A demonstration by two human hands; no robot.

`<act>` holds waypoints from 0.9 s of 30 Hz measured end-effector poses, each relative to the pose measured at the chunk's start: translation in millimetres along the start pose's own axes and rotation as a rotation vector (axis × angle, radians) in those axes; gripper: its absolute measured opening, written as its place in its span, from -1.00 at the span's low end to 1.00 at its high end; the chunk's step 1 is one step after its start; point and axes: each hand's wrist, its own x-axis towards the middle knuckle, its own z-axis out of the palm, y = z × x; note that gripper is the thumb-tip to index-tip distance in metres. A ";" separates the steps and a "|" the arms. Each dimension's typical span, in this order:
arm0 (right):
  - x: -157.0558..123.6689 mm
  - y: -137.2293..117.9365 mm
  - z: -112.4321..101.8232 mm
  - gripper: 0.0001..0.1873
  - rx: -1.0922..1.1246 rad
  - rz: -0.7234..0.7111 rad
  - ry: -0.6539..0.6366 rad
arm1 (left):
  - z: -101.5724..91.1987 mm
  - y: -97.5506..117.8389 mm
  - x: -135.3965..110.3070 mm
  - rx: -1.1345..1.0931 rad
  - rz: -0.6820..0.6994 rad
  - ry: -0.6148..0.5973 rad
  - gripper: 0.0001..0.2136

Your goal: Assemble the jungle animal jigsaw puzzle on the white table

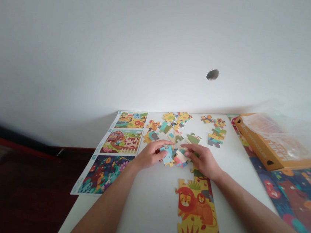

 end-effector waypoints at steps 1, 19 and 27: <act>-0.1 0.5 -0.1 -0.62 0.002 -0.033 -0.024 | 1.4 -0.1 -0.1 -0.017 -0.004 -0.016 -0.54; 0.6 8.6 3.6 -0.66 -0.091 0.006 -0.033 | -11.7 2.2 -2.1 0.609 0.197 0.134 -0.76; -2.3 6.2 1.0 -0.63 -0.037 0.015 0.041 | 5.6 -1.3 2.1 0.738 0.394 0.018 -0.74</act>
